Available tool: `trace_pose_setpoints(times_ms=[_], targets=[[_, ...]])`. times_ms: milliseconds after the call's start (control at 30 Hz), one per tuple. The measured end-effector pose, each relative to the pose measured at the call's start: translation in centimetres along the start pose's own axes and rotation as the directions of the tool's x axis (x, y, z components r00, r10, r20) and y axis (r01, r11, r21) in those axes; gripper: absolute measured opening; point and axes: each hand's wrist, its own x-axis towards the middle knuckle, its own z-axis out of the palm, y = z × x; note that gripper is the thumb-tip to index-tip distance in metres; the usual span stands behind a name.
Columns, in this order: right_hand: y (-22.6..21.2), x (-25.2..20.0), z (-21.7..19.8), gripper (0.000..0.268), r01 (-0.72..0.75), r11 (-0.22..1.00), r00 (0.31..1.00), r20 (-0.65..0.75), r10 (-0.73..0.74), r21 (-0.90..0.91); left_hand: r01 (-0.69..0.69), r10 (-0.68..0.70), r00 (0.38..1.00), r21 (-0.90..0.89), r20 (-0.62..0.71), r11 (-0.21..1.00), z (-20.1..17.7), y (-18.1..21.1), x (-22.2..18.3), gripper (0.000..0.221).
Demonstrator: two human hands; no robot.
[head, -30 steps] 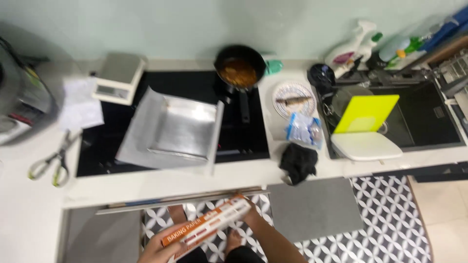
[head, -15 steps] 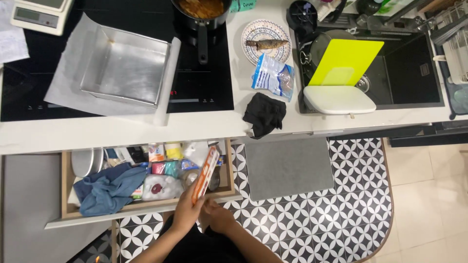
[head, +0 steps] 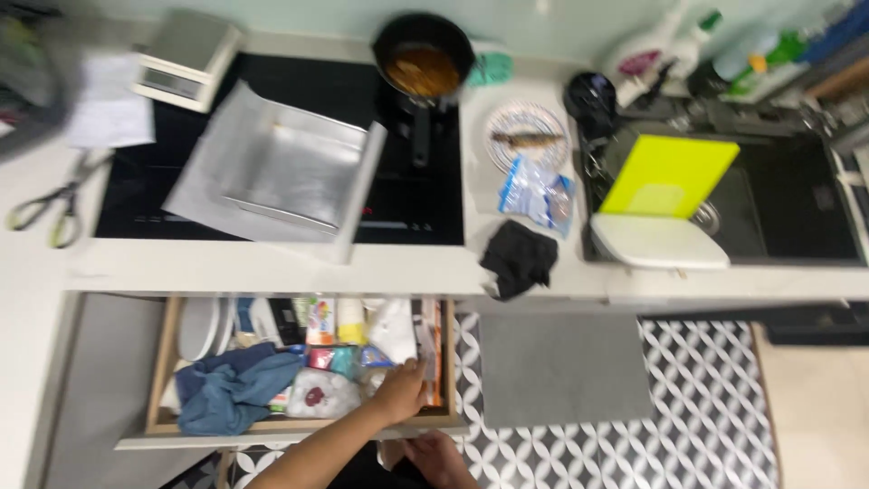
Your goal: Lining a square metal baking pan with parchment paper by measuring and cutting it to size.
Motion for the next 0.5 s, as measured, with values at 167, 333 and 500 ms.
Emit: trace_pose_setpoints(times_ms=[167,333,500], targets=[[-4.1,4.4,2.0,0.035,0.008,0.994,1.0,0.027,-0.011,0.108,-0.031,0.023,0.993,-0.068,-0.112,0.997,-7.6,-0.8,-6.5,0.059],[-10.2,-0.6,15.8,0.024,0.206,0.95,0.972,-0.066,-0.227,-0.235,0.089,-0.175,0.873,-0.204,-0.454,0.975,-14.1,-4.9,-11.3,0.031],[-15.9,-4.7,30.3,0.028,0.566,0.394,0.794,0.351,-0.496,-0.724,0.151,-0.387,0.683,-0.399,-0.619,0.904,-28.4,-5.2,-13.1,0.03]])
